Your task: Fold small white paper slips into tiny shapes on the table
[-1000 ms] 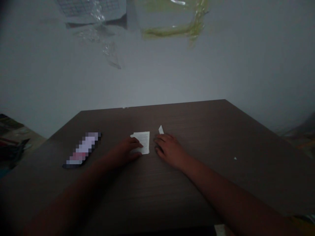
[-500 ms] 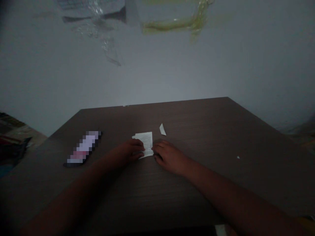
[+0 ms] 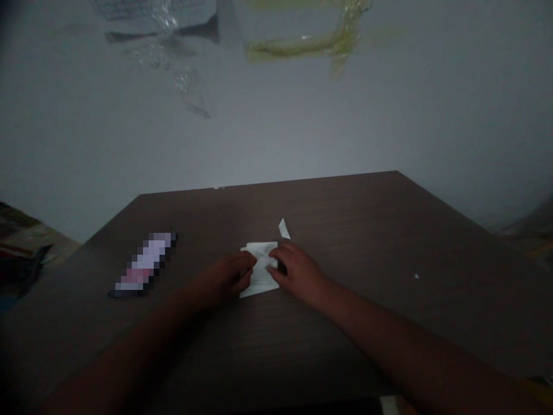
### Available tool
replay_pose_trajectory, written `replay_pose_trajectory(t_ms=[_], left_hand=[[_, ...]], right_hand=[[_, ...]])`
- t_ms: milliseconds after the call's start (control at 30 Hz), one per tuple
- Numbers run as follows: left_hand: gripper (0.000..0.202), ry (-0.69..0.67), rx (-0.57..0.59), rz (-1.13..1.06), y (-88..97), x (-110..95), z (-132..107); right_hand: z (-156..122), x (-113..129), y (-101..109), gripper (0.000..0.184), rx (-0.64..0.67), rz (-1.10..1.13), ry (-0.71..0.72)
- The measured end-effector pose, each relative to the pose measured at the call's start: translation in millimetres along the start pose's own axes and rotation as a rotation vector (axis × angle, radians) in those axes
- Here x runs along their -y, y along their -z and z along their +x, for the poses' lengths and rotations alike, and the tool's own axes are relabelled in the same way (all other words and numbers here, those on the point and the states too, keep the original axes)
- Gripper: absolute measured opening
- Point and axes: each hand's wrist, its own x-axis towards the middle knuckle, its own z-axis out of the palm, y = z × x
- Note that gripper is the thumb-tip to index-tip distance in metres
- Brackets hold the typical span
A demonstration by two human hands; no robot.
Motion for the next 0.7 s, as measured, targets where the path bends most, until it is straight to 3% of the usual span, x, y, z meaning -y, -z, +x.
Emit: replay_pose_trajectory(t_ms=[133,433,600,700], left_hand=[[0.012,0.098,-0.156,-0.108,-0.7,-1.5,0.8],[0.017,0.470,-0.507,-0.425,-4.5,2.1,6.7],[0.024,0.548,-0.613,-0.543,-11.7,11.8,11.8],[0.020,0.644,-0.722,-0.790,-15.7,13.4,17.5]], right_hand=[[-3.4,6.0,2.0,0.021,-0.076,-0.030,0.054],[-7.1,21.9,0.7,0.025,0.219,-0.196,0.215],[-6.1,24.4,3.2,0.024,0.210,-0.240,0.212],[-4.9,26.2,3.7,0.022,0.204,-0.270,0.198]])
